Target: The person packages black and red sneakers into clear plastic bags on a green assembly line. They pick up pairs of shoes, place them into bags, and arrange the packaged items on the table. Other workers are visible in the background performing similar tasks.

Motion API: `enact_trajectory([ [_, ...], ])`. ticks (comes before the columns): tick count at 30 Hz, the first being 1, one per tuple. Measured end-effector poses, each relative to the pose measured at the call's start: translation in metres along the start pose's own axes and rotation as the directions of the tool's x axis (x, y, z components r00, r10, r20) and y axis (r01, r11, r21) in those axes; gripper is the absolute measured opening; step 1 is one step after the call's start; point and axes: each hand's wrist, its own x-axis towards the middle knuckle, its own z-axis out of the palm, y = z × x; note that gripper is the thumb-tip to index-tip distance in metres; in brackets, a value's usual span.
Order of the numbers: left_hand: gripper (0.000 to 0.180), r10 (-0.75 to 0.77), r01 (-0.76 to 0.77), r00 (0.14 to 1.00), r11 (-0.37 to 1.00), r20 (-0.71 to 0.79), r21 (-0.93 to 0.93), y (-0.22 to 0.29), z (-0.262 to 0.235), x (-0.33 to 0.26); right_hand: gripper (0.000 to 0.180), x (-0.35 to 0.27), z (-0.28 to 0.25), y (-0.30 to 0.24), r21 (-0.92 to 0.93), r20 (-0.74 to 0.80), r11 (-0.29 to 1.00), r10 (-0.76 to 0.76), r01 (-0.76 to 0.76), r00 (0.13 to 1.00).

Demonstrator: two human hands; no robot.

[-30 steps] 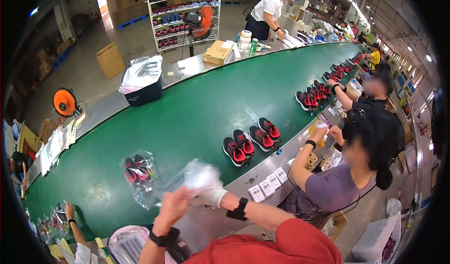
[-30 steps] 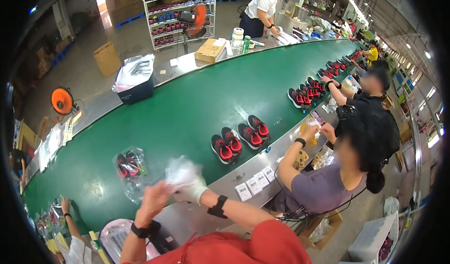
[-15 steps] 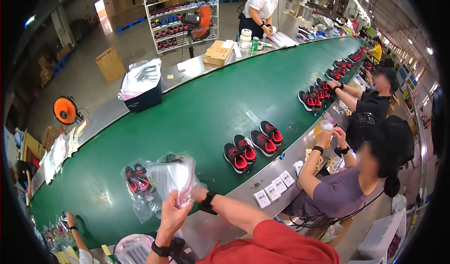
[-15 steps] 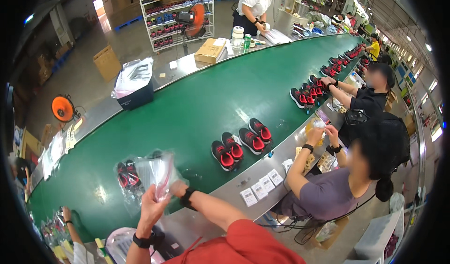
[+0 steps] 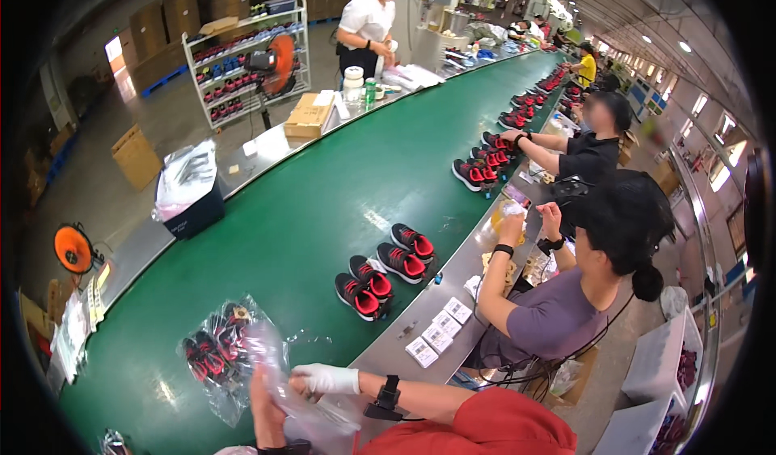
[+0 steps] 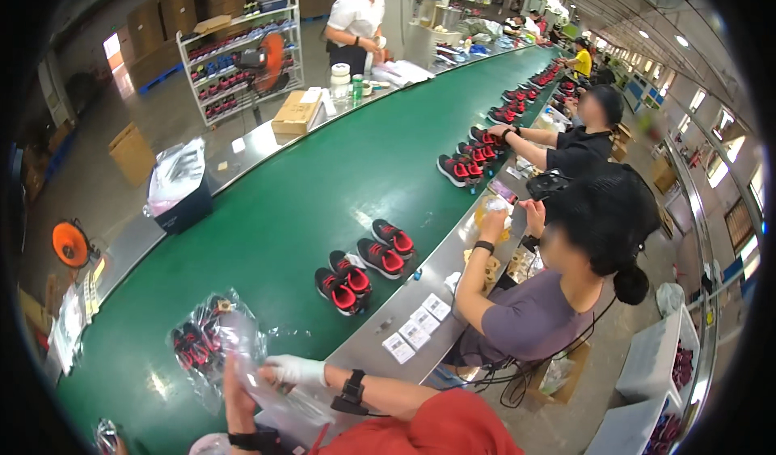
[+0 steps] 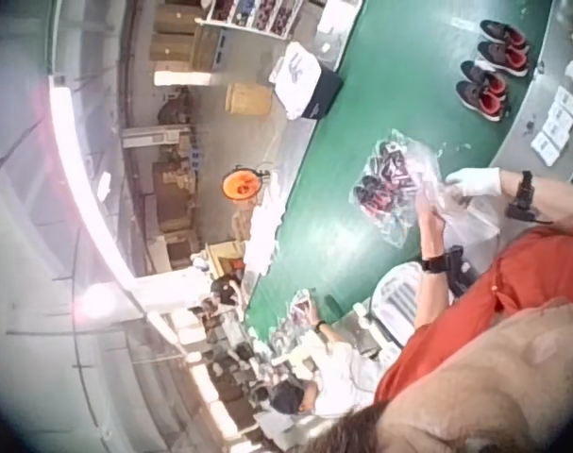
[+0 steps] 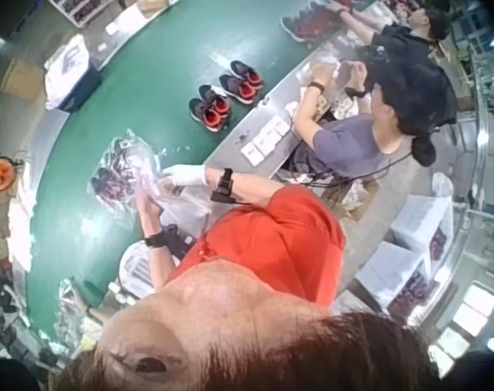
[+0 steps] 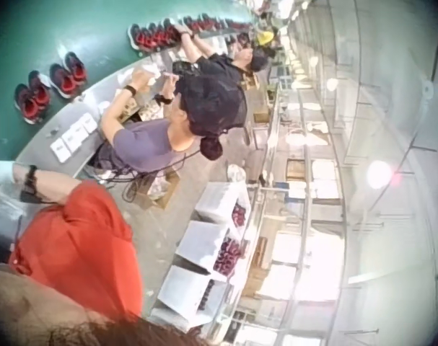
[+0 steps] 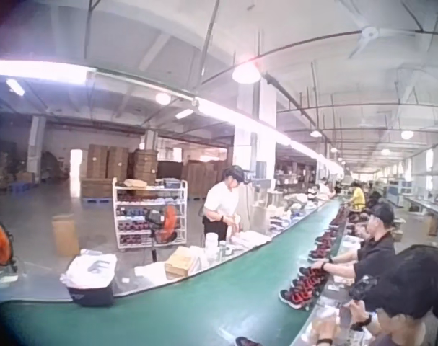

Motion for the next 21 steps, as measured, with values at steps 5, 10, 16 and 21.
enact_trajectory([
  [5, 0.025, 0.268, -0.255, 0.963, 0.942, -0.031, 0.219, -0.014, 0.008, 0.013, 0.029, -0.03, -0.025, -0.036, -0.263, -0.182, 0.952, -0.208, 0.157, 0.961],
  [10, 0.04, 0.498, -0.454, 0.867, 0.813, -0.03, 0.365, 0.008, 0.004, 0.019, 0.021, -0.057, -0.07, -0.021, -0.748, -0.455, 0.66, -0.434, -0.07, 0.777],
  [16, 0.042, 0.622, -0.537, 0.782, 0.642, 0.038, 0.548, -0.018, 0.04, 0.018, 0.031, -0.072, -0.024, -0.045, -0.989, -0.086, 0.128, -0.909, 0.076, 0.408],
  [21, 0.025, 0.463, -0.623, 0.768, 0.384, 0.442, 0.682, -0.065, 0.11, -0.046, 0.038, -0.036, -0.039, 0.008, -0.952, 0.017, 0.218, -0.66, 0.214, 0.751],
])
